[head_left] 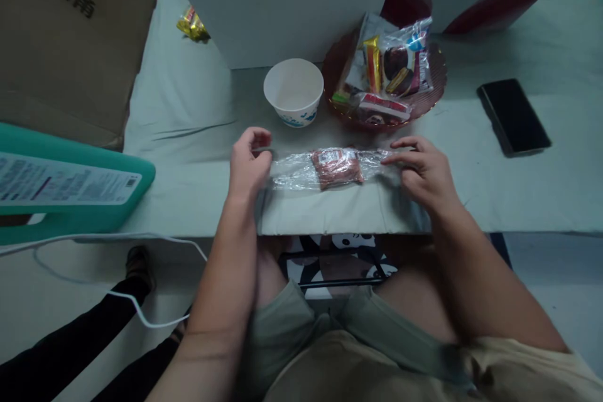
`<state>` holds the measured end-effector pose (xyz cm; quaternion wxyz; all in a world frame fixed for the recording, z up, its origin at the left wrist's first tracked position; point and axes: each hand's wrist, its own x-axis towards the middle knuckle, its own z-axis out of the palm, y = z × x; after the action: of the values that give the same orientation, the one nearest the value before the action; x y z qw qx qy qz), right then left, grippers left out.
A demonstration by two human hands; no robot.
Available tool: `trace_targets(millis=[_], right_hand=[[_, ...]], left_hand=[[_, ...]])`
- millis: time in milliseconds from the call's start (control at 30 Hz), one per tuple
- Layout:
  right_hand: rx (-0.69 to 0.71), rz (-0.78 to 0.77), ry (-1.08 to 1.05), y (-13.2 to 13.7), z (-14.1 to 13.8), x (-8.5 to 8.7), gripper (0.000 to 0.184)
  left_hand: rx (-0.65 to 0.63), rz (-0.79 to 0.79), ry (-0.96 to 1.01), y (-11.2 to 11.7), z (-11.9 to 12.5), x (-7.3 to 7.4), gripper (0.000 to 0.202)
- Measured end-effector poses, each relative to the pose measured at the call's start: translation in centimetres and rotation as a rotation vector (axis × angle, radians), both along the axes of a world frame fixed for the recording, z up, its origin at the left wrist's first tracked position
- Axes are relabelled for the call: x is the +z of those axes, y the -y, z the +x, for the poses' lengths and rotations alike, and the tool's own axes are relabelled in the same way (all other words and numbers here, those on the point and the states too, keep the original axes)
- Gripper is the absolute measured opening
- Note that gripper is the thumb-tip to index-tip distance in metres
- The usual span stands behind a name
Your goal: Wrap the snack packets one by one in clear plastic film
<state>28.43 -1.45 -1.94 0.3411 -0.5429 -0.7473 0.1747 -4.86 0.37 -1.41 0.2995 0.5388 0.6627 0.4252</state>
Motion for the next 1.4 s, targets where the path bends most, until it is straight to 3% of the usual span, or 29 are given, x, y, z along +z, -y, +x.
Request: trace_targets(millis=[133,233,367,467,533,600,700,767,833,900,1000,1067,1133,1233,1333,1400], right_hand=[[0.032,0.093,0.023,0.4,-1.6,1.2,0.042],[0.080,0.059,0.165,0.2,-3.2,1.1,0.045],[0.150,0.067,0.268,0.2,-3.8,0.9,0.016],[0.153,0.187,0.267,1.0,-3.6,1.9,0.012],[0.201,0.199,0.297,1.7,-3.3,3.0,0.010],[0.277,0.136,0.356,2.5,-3.1,4.3,0.014],[0.406,-0.057,0.479,3.4,-3.1,5.9,0.026],[0.459,-0.224,0.582,3.7,-3.3,6.4,0.034],[0.458,-0.367,0.687,3.8,-3.6,6.5,0.040],[0.406,-0.453,0.779,3.8,-3.9,6.3,0.040],[0.273,-0.493,0.902,3.5,-4.1,6.0,0.044],[0.171,-0.478,0.929,3.3,-4.2,5.8,0.053],[0.089,-0.426,0.863,3.0,-4.6,5.4,0.066],[0.057,-0.262,0.610,2.8,-5.6,4.3,0.057],[0.214,-0.065,0.376,2.5,-6.9,2.8,0.037],[0.305,-0.014,0.303,2.1,-7.7,1.8,0.041]], left_hand=[[-0.333,0.047,-0.262,0.1,0.8,0.9,0.042],[-0.521,0.023,-0.381,0.2,1.4,1.2,0.023],[-0.517,0.188,-0.342,0.7,1.7,1.7,0.022],[-0.519,0.346,-0.315,1.6,1.5,2.9,0.020],[-0.557,0.371,-0.280,2.5,1.2,4.3,0.017],[-0.644,0.264,-0.243,3.5,1.1,5.9,0.016],[-0.857,-0.114,-0.232,4.8,0.9,7.9,0.014],[-1.006,-0.395,-0.218,5.3,0.9,8.5,0.016],[-1.077,-0.558,-0.191,5.4,1.1,8.5,0.024],[-0.992,-0.493,-0.189,5.1,1.5,8.1,0.027],[-0.674,-0.121,-0.320,4.1,2.3,6.5,0.031],[-0.600,0.050,-0.438,3.4,2.9,5.0,0.044],[-0.703,0.073,-0.494,2.7,3.4,3.6,0.061],[-0.802,0.005,-0.428,2.0,3.8,2.1,0.050],[-0.714,-0.047,-0.295,1.5,3.9,1.9,0.031],[-0.643,-0.095,-0.212,1.2,3.8,1.9,0.028]])
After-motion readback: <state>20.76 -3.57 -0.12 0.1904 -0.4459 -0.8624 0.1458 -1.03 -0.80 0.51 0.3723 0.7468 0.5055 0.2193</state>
